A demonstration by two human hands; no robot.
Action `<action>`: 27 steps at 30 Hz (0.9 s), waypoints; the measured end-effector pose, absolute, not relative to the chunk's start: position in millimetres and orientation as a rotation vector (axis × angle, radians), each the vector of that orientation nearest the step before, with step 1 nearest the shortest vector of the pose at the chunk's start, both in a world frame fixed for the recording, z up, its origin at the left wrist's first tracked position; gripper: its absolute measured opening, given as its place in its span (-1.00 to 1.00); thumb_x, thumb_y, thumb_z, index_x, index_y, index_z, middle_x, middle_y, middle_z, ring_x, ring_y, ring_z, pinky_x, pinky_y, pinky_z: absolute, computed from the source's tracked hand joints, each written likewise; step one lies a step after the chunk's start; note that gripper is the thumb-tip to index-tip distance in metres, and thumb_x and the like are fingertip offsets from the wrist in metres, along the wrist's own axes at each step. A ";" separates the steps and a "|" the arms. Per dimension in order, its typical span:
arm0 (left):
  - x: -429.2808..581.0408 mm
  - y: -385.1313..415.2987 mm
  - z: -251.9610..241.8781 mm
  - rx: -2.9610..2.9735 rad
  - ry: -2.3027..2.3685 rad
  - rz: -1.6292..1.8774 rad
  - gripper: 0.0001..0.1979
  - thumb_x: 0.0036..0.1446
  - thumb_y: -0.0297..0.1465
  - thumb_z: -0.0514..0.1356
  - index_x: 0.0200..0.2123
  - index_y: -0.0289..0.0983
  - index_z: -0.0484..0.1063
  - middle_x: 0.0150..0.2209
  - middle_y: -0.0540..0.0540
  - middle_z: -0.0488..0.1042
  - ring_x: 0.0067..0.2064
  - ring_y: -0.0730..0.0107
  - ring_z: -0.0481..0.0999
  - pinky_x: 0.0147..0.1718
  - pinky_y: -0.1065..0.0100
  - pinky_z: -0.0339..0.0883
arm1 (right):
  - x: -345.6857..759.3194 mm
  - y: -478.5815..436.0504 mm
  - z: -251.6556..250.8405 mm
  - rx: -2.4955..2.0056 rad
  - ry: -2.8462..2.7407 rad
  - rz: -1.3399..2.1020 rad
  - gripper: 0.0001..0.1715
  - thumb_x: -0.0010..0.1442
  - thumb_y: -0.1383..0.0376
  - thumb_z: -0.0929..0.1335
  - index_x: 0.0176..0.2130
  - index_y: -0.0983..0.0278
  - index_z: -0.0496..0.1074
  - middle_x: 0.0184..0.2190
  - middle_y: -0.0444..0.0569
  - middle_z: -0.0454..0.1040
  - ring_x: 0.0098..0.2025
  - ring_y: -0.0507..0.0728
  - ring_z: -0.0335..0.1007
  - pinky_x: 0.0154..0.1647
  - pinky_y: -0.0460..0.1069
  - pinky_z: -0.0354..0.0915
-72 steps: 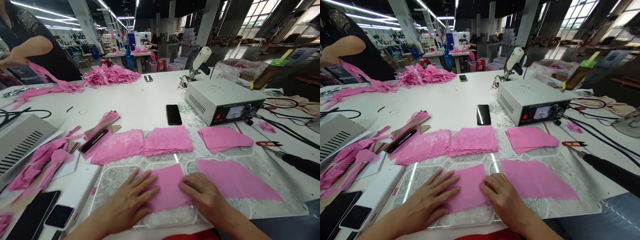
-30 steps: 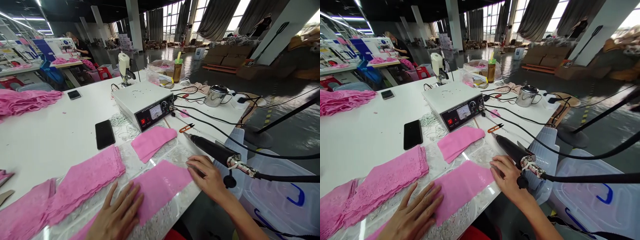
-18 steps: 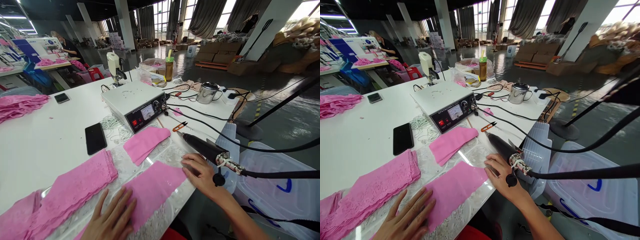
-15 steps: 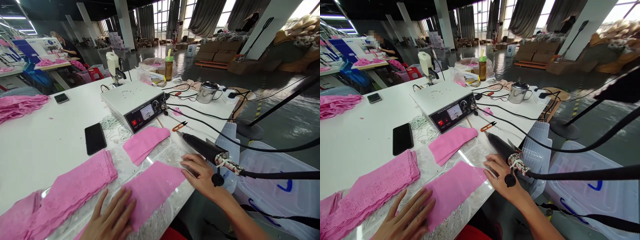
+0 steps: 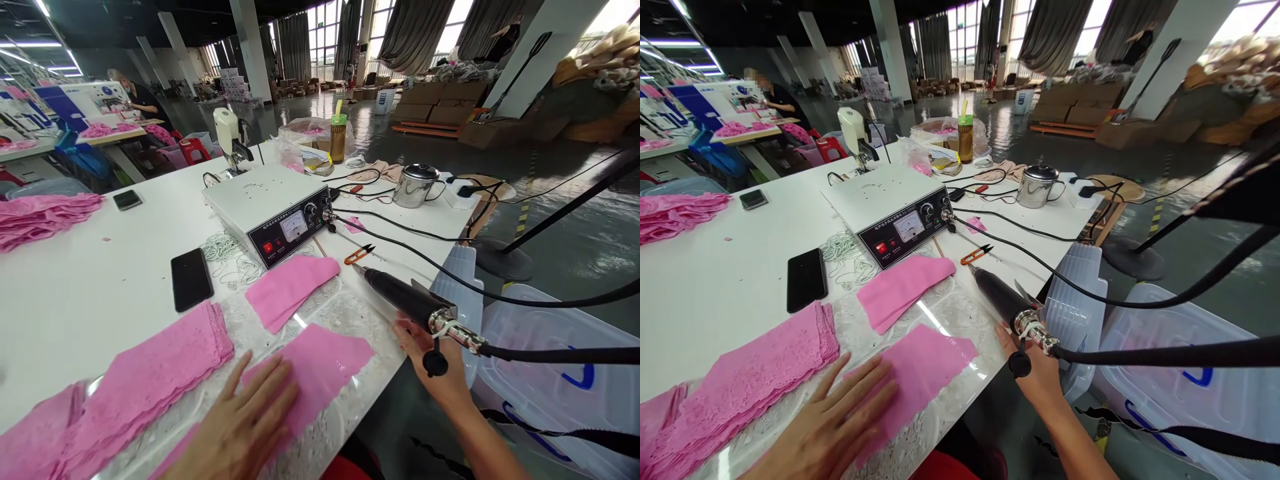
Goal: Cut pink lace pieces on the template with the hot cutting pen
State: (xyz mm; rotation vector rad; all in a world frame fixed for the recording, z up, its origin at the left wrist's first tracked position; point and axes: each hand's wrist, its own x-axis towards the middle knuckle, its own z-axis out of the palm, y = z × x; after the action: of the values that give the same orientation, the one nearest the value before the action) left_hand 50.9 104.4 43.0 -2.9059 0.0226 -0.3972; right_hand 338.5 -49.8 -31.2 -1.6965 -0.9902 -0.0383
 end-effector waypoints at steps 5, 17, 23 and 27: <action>96.8 112.6 35.3 -3.016 0.233 -0.272 -0.54 0.37 -0.33 0.05 0.29 -0.26 0.20 0.31 -0.11 0.21 0.35 0.10 0.14 0.32 -0.03 -0.01 | 337.7 -38.4 -22.2 -1.606 -0.768 -0.012 -0.36 0.16 0.13 0.43 0.17 0.18 0.25 0.03 0.15 0.46 0.07 0.30 0.43 0.05 0.26 0.41; 102.4 115.9 18.7 -3.005 0.265 -0.238 -0.44 0.35 -0.32 0.07 0.36 -0.25 0.03 0.36 -0.09 0.10 0.34 0.08 0.15 0.32 -0.10 -0.07 | 350.7 -0.1 -19.7 -1.344 -0.641 0.063 -0.31 0.08 0.19 0.48 0.14 0.15 0.25 0.13 0.14 0.40 0.14 0.28 0.40 0.10 0.22 0.40; 103.5 115.6 18.9 -3.000 0.256 -0.251 -0.46 0.36 -0.32 0.05 0.35 -0.25 0.05 0.35 -0.08 0.12 0.35 0.09 0.14 0.33 -0.15 -0.22 | 369.4 12.5 -11.2 -1.248 -0.516 -0.035 -0.61 0.19 0.15 0.37 0.00 0.17 0.33 -0.03 0.06 0.48 -0.09 0.19 0.50 0.04 0.18 0.38; 103.6 114.5 18.7 -3.044 0.248 -0.232 -0.49 0.37 -0.32 0.05 0.33 -0.22 0.10 0.33 -0.09 0.17 0.34 0.10 0.16 0.34 -0.15 -0.20 | 371.1 -5.8 15.6 -1.137 -0.451 -0.118 -0.70 0.25 0.05 0.19 -0.20 0.17 0.35 -0.23 -0.02 0.42 -0.37 0.10 0.38 -0.20 0.13 0.40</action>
State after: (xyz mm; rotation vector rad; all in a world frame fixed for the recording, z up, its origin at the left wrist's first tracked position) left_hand 103.6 114.5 18.7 -3.0437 0.2476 -0.2321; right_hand 371.1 -5.8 15.6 -1.1374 -0.4513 -0.1184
